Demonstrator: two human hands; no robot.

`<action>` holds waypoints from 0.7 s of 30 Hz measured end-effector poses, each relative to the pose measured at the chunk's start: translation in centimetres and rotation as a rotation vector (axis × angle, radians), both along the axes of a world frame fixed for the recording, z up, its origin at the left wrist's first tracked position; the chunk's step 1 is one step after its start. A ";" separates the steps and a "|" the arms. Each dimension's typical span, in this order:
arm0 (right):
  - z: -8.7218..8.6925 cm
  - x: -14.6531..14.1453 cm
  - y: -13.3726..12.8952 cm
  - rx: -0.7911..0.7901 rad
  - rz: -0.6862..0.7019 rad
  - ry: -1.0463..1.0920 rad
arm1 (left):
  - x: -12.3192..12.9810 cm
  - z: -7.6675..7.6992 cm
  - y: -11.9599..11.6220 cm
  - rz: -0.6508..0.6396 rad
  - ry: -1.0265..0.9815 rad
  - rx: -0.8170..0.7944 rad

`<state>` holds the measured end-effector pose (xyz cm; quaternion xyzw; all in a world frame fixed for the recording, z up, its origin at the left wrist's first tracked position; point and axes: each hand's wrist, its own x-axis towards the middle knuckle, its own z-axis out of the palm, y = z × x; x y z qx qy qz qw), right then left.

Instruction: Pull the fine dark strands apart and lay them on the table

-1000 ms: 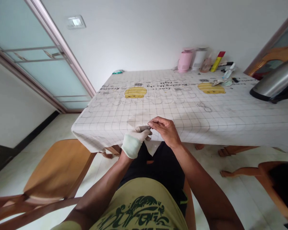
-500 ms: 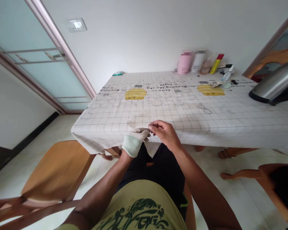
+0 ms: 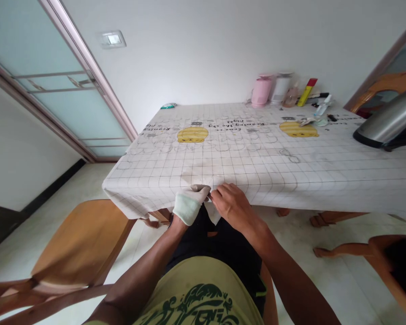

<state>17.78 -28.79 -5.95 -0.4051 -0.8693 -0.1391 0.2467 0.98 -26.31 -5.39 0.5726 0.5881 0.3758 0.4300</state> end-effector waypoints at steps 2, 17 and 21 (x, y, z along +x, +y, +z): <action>-0.2 0.3 0.0 -0.009 0.025 -0.064 | -0.2 -0.5 0.4 -0.024 0.064 0.030; -1.5 0.9 -0.7 0.065 -0.014 -0.188 | -0.6 -1.5 0.2 -0.089 0.119 0.064; -1.4 0.9 -0.8 0.117 -0.015 -0.147 | -0.3 -1.3 0.1 -0.039 -0.047 -0.024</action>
